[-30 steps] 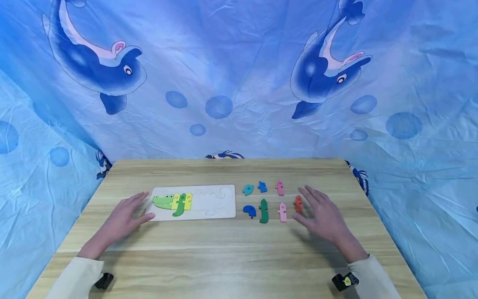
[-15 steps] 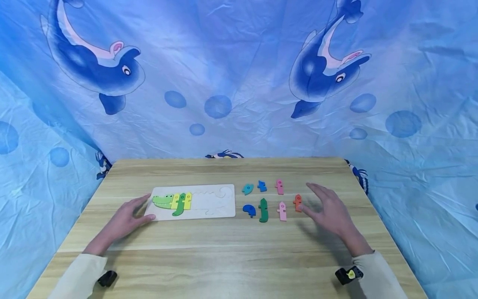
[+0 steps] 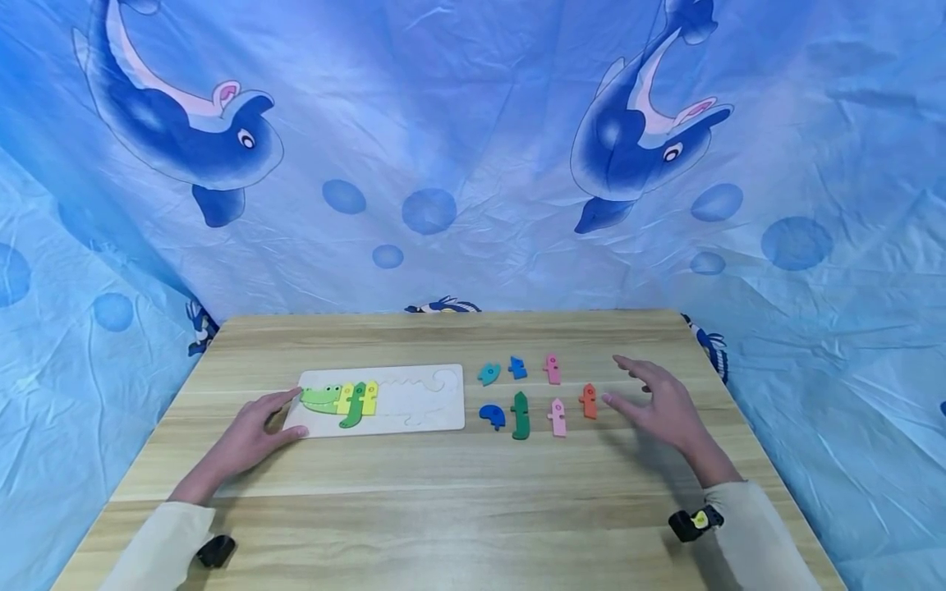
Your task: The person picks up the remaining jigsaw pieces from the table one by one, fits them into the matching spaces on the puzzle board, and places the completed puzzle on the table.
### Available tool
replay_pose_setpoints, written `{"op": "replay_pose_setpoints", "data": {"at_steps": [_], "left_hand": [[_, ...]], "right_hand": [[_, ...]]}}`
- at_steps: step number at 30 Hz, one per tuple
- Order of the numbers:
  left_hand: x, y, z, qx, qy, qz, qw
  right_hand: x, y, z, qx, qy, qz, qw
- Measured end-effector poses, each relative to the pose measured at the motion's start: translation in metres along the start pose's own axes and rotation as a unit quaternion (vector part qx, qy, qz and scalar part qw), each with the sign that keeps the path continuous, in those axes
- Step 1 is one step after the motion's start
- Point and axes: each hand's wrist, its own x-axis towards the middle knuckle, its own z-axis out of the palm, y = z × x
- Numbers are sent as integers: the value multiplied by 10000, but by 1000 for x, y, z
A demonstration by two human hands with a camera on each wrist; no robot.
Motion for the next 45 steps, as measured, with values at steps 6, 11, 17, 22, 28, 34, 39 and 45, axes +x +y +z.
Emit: {"op": "replay_pose_setpoints", "data": {"at_steps": [6,11,17,22,28,34,39,45], "left_hand": [[0,0,0,-11,22,67,10000],[0,0,0,-3,20,99,9999],[0,0,0,36,-3,119,9999],[0,0,1,50,-43,45,10000],[1,0,1,75,-36,2,10000],[3,-1,2,37,-31,-22,10000],[2,-3,2,53,-24,-3,10000],[3,-3,2,11,-21,17,10000]], "right_hand": [[6,12,6,212,-214,-2,9995],[10,20,10,342,-425,15,9985],[13,27,16,305,-733,73,9968],[15,34,22,277,-913,88,9954],[16,46,29,203,-1133,121,9933],[17,53,34,224,-1385,267,9897],[18,55,38,253,-1557,321,9870],[19,55,43,202,-1661,275,9855]]}}
